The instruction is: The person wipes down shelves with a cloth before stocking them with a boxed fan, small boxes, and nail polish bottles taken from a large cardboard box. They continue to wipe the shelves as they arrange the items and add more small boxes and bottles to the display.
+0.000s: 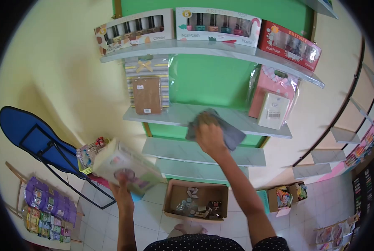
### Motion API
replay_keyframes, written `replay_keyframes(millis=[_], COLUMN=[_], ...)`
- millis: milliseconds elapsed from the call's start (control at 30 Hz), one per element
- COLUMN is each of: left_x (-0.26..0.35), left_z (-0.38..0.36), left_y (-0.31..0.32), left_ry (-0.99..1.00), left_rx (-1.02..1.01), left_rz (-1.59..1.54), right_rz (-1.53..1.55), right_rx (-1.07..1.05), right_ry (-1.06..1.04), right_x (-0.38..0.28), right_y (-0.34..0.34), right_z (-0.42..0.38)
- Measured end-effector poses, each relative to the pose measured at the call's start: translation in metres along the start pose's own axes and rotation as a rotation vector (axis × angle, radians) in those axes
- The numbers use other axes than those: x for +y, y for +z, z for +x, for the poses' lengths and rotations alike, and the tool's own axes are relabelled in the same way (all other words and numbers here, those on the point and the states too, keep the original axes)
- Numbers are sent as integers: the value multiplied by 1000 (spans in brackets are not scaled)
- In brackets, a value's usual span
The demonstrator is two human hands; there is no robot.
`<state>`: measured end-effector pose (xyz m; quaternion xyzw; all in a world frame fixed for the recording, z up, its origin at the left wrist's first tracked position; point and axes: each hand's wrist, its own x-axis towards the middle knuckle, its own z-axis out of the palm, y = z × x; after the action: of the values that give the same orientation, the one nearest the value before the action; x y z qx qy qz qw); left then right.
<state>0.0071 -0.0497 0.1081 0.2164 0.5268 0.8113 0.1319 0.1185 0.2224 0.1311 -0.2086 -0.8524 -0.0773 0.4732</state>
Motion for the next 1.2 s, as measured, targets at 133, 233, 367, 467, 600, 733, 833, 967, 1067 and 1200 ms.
replay_keyframes(millis=[133, 233, 367, 467, 600, 733, 833, 967, 1067, 1200], left_x=[-11, -13, -18, -13, -6, -6, -10, -4, -9, -1], left_z=[-31, -40, -42, -44, -55, -53, -50, -51, -42, -3], left_y=[-37, -43, -39, -35, -31, -25, -29, -33, -32, 9], left_ry=[23, 19, -7, -8, -38, -88, -43, -58, -44, -10], left_rx=[181, 230, 224, 224, 238, 241, 252, 254, 236, 0], left_rz=[97, 149, 128, 110, 100, 106, 173, 129, 146, 46], right_rz=[-97, -16, 153, 300, 254, 178, 218, 116, -10, -135], right_rx=[-47, -445, -439, -129, -457, -585, 34, -283, -238, 53], right_ry=[198, 345, 80, -62, 171, 188, -126, 343, 355, 45], right_x=[18, -1, -18, -3, 15, 4, 4, 39, 48, 17], right_y=[-4, 0, 20, 14, 8, 21, 9, -23, -4, -32], right_z=[8, 45, 37, 24, 48, 37, 17, 25, 17, -20])
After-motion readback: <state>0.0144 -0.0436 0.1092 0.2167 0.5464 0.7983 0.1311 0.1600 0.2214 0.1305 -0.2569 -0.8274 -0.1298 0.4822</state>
